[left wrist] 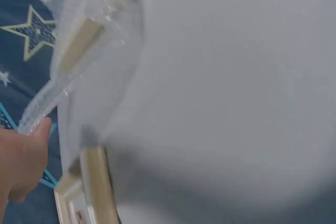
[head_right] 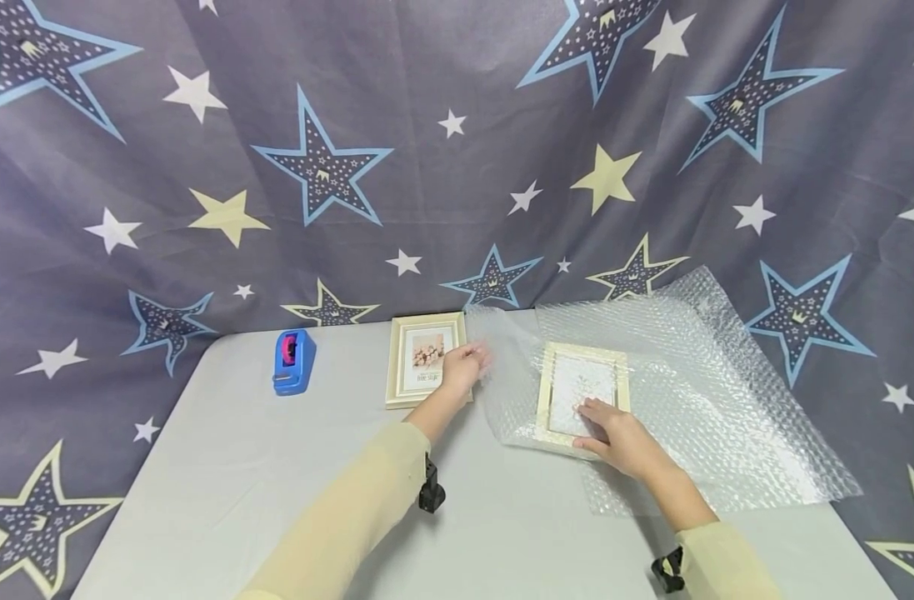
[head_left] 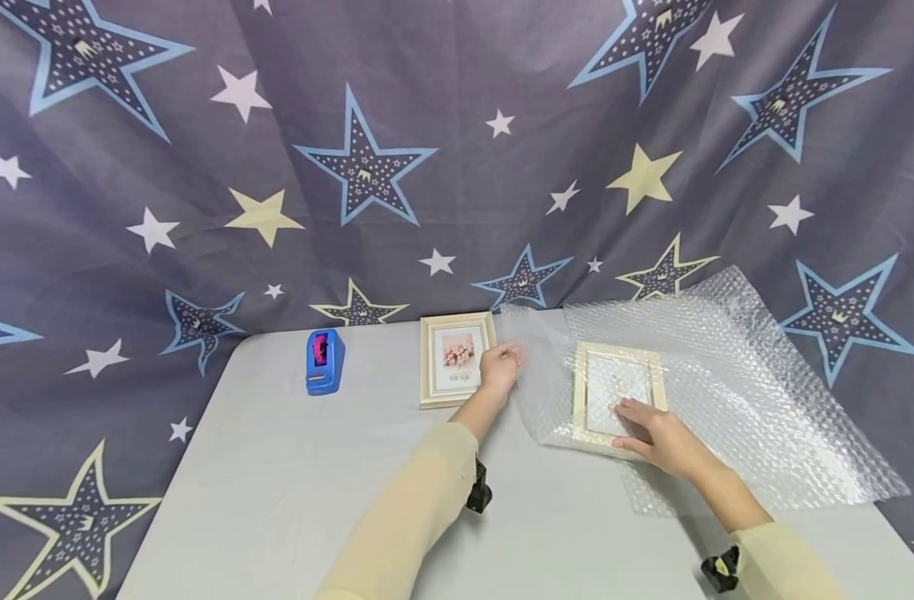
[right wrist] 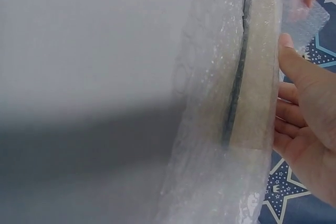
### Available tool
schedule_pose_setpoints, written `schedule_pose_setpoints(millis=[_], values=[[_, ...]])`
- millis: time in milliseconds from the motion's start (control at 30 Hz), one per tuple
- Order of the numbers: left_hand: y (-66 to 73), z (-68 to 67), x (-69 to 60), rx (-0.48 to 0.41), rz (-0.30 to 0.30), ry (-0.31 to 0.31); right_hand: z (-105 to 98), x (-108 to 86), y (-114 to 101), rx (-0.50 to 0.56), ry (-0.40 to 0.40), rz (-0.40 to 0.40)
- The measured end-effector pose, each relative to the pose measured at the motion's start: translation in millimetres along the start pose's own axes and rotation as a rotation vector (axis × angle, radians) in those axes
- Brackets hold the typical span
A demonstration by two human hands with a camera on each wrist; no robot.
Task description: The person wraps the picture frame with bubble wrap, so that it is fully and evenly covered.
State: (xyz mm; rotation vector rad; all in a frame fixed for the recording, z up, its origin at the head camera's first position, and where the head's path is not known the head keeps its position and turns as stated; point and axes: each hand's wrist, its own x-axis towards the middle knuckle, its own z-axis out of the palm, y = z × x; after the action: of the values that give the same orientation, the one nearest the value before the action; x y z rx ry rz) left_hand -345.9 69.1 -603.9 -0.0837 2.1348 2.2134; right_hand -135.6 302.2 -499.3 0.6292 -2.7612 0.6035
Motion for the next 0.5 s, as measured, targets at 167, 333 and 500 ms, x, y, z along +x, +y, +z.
schedule_pose_setpoints(millis=[167, 333, 500], values=[[75.0, 14.3, -51.1, -0.011, 0.016, -0.027, -1, 0.7, 1, -0.004, 0.005, -0.008], [146.8, 28.6, -103.2, 0.284, 0.075, 0.001, -2, 1.1, 0, -0.004, 0.001, -0.006], [155.0, 50.7, -112.8, 0.437, 0.175, -0.056, -2, 0.6, -1, 0.000, -0.014, -0.003]])
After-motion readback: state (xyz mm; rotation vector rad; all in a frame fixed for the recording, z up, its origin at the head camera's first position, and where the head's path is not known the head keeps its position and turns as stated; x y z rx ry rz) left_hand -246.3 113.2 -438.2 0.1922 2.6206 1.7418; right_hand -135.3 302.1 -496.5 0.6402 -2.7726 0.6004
